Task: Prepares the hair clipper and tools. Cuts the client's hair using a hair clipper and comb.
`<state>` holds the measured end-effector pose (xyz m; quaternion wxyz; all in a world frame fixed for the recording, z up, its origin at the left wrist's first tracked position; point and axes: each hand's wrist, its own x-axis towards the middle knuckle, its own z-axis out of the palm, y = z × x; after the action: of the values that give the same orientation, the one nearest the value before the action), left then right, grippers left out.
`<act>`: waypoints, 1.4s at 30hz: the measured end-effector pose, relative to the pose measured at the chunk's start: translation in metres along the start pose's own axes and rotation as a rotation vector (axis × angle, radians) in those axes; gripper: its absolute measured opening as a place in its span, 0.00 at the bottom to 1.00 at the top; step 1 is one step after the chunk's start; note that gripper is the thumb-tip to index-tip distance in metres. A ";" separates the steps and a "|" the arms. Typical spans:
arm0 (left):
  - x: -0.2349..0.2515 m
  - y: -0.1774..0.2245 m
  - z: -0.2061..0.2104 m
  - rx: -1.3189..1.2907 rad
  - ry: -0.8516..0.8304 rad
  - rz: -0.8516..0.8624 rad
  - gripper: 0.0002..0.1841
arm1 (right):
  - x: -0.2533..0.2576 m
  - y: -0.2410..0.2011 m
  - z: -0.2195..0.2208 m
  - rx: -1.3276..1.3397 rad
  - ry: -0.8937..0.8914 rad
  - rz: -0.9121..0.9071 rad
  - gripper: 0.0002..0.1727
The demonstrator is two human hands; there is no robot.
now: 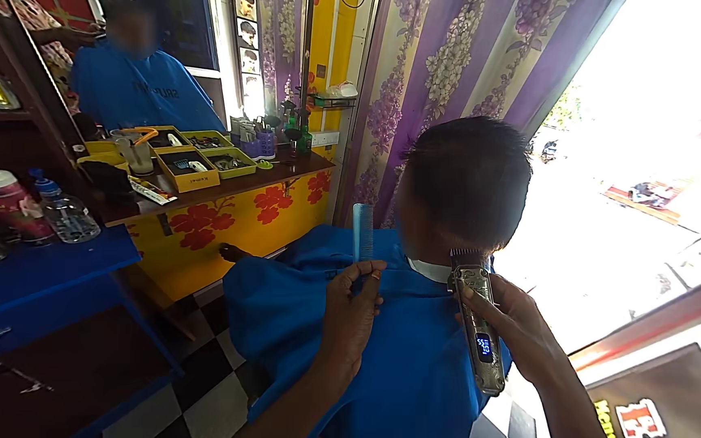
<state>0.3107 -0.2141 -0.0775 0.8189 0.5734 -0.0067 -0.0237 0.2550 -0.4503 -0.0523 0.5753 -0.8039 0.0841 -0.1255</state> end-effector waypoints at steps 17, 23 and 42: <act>0.006 -0.002 0.005 -0.012 -0.009 -0.007 0.07 | 0.002 -0.006 0.005 -0.172 0.048 -0.132 0.33; 0.008 -0.002 0.001 -0.027 0.008 0.005 0.07 | 0.001 -0.006 0.004 -0.073 0.008 -0.024 0.31; 0.004 0.009 -0.010 -0.011 0.029 0.108 0.08 | -0.007 -0.003 0.016 -0.025 0.020 0.014 0.31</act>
<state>0.3148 -0.2020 -0.0722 0.8221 0.5680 -0.0257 0.0285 0.2527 -0.4331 -0.0547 0.5650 -0.8092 0.0970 -0.1286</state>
